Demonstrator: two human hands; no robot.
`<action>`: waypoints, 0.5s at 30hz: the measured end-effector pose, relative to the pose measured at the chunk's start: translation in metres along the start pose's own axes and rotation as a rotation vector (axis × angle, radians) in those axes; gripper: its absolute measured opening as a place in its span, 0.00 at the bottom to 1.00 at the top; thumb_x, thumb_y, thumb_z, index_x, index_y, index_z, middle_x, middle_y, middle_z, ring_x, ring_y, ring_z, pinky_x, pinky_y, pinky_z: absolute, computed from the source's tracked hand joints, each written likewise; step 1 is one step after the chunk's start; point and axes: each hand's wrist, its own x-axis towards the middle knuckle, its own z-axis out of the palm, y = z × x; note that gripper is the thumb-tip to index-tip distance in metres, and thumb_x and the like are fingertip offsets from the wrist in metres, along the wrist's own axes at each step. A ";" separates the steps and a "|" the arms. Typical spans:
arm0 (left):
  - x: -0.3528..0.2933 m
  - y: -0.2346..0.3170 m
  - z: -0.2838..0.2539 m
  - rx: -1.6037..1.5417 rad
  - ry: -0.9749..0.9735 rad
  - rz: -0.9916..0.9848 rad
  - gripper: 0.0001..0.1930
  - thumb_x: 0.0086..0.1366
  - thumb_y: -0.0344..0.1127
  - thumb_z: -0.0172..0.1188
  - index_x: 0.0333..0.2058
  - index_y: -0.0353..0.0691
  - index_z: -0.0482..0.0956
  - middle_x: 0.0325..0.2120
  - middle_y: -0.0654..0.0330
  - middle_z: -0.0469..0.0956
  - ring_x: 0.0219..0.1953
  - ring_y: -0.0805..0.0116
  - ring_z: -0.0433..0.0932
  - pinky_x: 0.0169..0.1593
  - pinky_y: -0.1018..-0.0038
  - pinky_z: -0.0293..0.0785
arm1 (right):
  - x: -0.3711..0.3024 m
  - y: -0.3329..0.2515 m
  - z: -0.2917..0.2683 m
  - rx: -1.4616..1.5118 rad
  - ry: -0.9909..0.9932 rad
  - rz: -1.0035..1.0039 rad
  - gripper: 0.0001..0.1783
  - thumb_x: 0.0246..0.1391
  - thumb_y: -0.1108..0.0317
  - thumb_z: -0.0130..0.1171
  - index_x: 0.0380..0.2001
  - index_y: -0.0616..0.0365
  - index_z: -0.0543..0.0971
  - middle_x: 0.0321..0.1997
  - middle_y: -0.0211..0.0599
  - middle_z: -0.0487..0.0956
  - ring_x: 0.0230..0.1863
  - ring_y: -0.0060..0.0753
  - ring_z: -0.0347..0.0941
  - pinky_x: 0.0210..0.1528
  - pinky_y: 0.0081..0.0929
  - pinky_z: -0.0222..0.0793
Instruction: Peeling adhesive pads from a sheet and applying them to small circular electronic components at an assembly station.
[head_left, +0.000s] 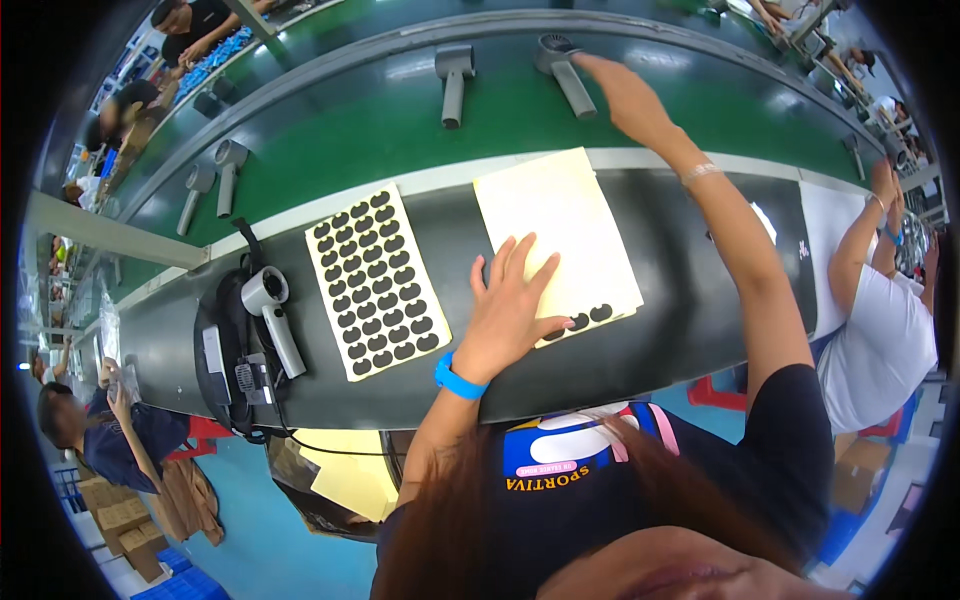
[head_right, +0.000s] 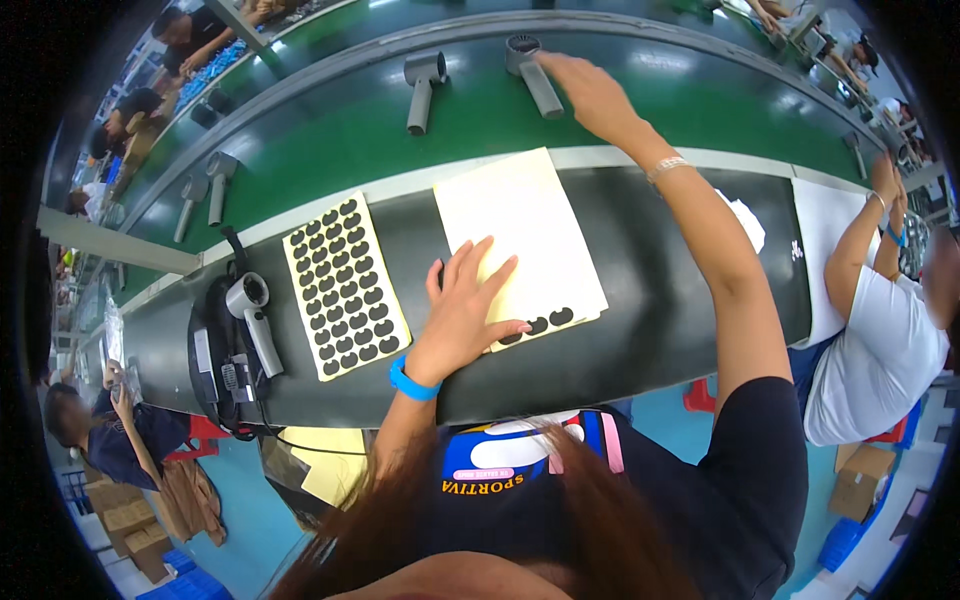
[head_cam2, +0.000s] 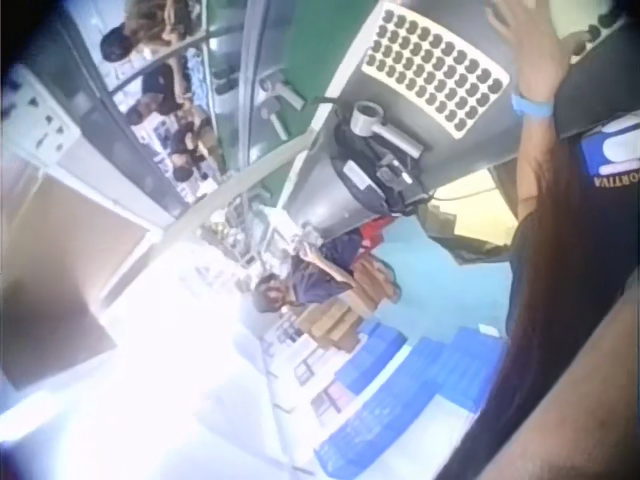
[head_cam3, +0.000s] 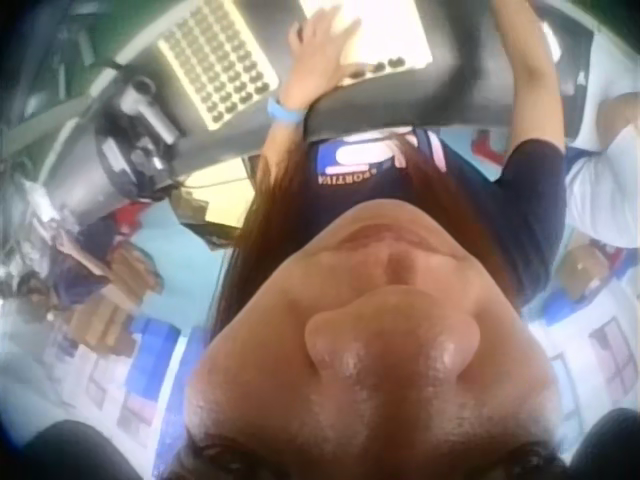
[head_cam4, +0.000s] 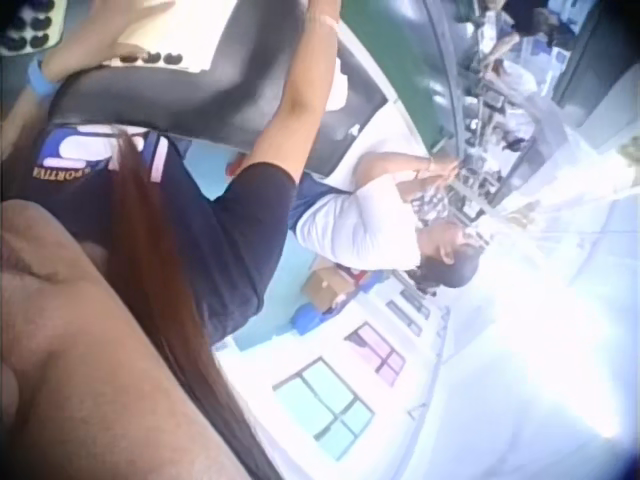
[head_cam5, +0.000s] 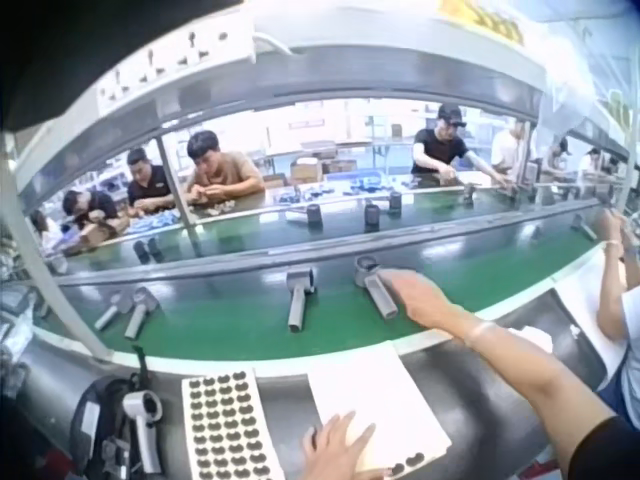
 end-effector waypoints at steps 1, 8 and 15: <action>-0.001 -0.001 0.001 -0.003 0.002 -0.002 0.40 0.48 0.54 0.68 0.59 0.48 0.67 0.63 0.49 0.54 0.66 0.47 0.49 0.62 0.43 0.41 | 0.012 0.006 0.009 -0.001 -0.085 -0.152 0.33 0.47 0.84 0.47 0.59 0.52 0.64 0.58 0.43 0.70 0.61 0.45 0.63 0.61 0.36 0.60; -0.004 -0.005 -0.001 -0.048 0.068 0.044 0.28 0.55 0.45 0.65 0.54 0.45 0.71 0.60 0.50 0.58 0.64 0.48 0.52 0.61 0.42 0.43 | 0.026 0.004 0.023 -0.146 -0.227 -0.347 0.31 0.44 0.84 0.53 0.55 0.55 0.66 0.59 0.39 0.68 0.61 0.41 0.62 0.63 0.37 0.56; 0.015 0.004 -0.011 -0.481 0.354 -0.033 0.34 0.54 0.30 0.65 0.59 0.36 0.62 0.62 0.45 0.55 0.53 0.53 0.70 0.53 0.63 0.67 | -0.037 -0.130 -0.078 0.431 -0.157 -0.214 0.44 0.38 0.79 0.60 0.62 0.56 0.56 0.49 0.36 0.77 0.57 0.45 0.67 0.61 0.39 0.55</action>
